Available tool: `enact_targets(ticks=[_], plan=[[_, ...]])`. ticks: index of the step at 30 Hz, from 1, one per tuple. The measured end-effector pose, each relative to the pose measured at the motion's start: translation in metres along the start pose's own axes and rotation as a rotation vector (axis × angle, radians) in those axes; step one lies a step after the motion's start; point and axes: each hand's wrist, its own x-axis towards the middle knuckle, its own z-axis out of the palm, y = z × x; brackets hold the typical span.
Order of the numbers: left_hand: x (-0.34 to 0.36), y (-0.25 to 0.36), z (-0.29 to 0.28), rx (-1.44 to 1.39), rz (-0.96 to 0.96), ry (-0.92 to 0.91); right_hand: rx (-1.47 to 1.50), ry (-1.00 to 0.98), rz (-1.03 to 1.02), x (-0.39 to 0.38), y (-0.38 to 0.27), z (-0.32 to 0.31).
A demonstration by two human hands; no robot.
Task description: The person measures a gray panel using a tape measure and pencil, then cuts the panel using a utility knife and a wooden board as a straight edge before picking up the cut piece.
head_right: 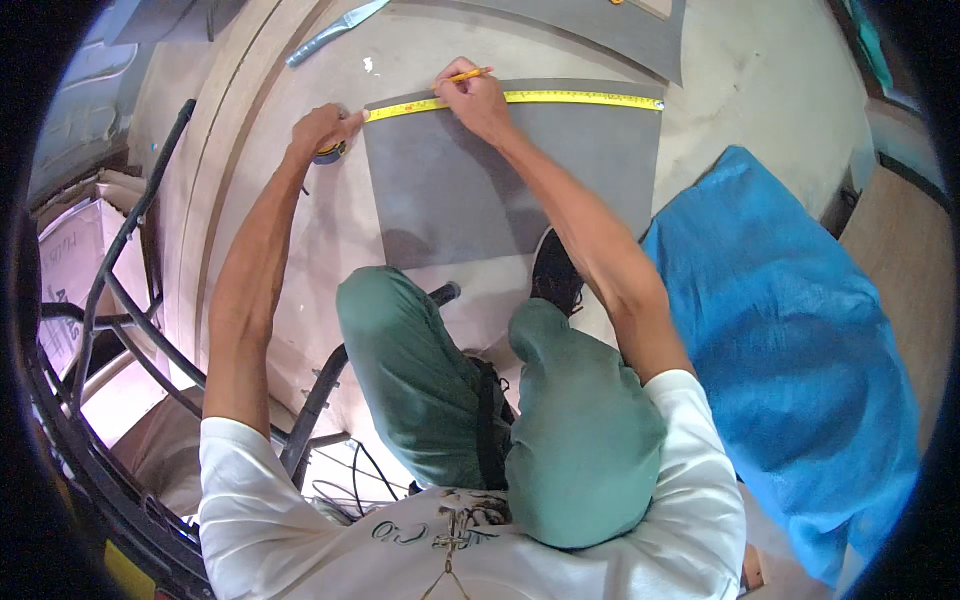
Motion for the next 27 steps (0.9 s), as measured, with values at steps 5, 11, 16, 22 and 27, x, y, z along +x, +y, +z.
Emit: enact_targets(ticks=[5,11,16,22,27], plan=[[0.002,-0.012,0.007,-0.004,-0.019,0.033,0.307,0.212,0.104,-0.06,-0.018,-0.073],[0.002,-0.044,0.018,-0.196,0.11,0.003,0.227,0.512,0.291,-0.171,0.042,-0.158],[-0.03,-0.032,0.037,-0.43,0.23,-0.009,-0.386,0.73,0.407,-0.245,0.083,-0.198],[-0.077,-0.023,0.065,-0.673,0.251,-0.027,-0.362,0.789,0.566,-0.244,0.112,-0.204],[-0.1,-0.031,0.079,-0.627,0.192,-0.142,-0.366,0.795,0.633,-0.239,0.12,-0.206]])
